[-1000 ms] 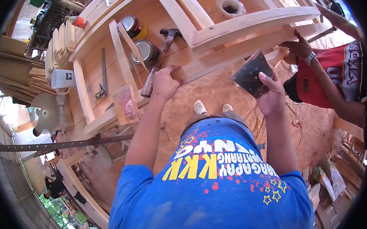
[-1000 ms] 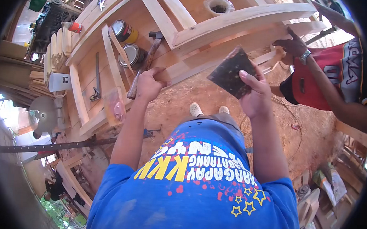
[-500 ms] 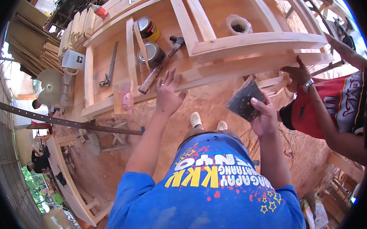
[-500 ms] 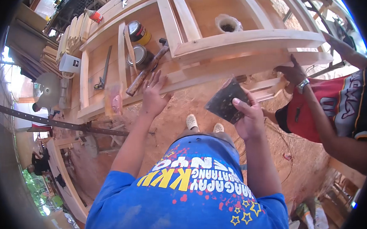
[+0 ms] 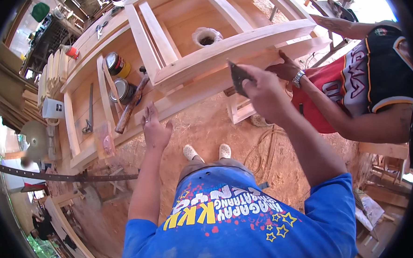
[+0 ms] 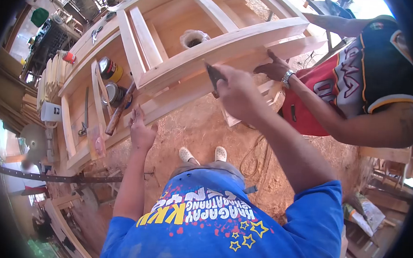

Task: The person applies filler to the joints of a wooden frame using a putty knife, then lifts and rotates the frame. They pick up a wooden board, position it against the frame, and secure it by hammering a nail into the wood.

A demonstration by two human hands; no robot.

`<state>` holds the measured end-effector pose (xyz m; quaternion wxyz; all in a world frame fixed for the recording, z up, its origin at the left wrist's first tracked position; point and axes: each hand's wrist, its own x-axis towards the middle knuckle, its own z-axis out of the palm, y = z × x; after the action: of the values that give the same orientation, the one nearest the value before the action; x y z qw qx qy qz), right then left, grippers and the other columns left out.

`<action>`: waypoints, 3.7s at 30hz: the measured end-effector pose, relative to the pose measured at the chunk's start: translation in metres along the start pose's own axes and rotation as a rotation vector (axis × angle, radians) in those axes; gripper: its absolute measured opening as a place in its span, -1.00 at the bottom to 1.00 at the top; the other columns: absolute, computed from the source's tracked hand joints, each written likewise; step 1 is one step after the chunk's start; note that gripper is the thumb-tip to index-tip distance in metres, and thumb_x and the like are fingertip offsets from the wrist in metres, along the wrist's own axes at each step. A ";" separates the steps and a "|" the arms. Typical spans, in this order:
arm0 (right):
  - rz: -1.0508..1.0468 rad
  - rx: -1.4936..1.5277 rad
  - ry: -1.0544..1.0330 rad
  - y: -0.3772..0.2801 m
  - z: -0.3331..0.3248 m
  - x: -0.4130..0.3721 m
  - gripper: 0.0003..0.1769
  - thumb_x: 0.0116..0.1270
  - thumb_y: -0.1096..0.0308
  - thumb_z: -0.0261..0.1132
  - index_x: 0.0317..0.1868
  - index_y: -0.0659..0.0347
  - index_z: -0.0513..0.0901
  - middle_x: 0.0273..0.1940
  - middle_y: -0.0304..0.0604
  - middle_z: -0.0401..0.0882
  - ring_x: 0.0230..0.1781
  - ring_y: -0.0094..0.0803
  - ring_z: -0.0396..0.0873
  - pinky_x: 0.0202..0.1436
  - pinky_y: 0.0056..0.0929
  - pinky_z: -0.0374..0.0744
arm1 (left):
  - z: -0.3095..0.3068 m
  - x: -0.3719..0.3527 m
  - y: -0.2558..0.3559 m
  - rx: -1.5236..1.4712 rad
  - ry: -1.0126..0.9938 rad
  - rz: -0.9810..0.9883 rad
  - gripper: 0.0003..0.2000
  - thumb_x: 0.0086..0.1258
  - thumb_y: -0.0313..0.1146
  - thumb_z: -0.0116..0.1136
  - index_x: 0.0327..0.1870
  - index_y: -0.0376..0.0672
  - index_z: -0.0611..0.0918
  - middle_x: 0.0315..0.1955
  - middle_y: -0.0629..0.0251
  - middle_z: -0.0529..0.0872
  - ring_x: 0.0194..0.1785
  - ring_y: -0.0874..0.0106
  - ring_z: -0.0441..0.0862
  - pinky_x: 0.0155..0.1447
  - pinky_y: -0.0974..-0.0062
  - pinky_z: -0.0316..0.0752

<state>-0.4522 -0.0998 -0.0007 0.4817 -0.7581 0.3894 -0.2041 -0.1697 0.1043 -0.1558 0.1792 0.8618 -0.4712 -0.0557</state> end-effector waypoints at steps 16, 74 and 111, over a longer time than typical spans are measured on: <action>-0.170 1.101 0.804 -0.034 0.160 -0.006 -0.59 0.47 0.55 0.15 0.30 0.40 0.55 0.01 -0.13 0.69 -0.09 -0.49 0.68 0.04 -0.48 0.67 | -0.059 -0.038 -0.012 -1.064 -0.356 0.083 -0.63 0.38 -0.50 0.38 0.20 -0.32 0.68 -0.12 0.18 0.82 -0.09 0.49 0.77 0.07 0.51 0.66; -0.668 -0.273 -0.048 -0.135 0.312 -0.048 -0.75 0.15 0.78 0.35 -0.22 0.28 0.62 0.04 0.08 0.60 0.04 0.08 0.68 0.11 -0.06 0.66 | -0.167 -0.070 -0.141 -2.215 -0.328 -0.567 -0.52 0.71 -0.04 0.00 0.37 -0.28 0.48 0.20 0.11 0.70 0.27 0.30 0.70 0.41 0.34 0.63; -0.121 -0.450 -0.216 -0.109 0.291 -0.028 -0.53 0.30 0.20 0.53 0.15 0.19 0.65 -0.15 0.10 0.74 -0.07 0.06 0.72 0.03 -0.10 0.63 | -0.161 -0.092 -0.245 -1.985 -0.334 -0.559 -0.51 0.66 -0.07 0.07 0.40 -0.27 0.50 0.13 0.14 0.74 0.06 0.33 0.77 0.01 0.33 0.69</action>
<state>-0.2271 0.1139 -0.0332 0.3266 -0.8856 0.3251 -0.0585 0.0163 0.3429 -0.1015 0.7202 0.3870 -0.0164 -0.5756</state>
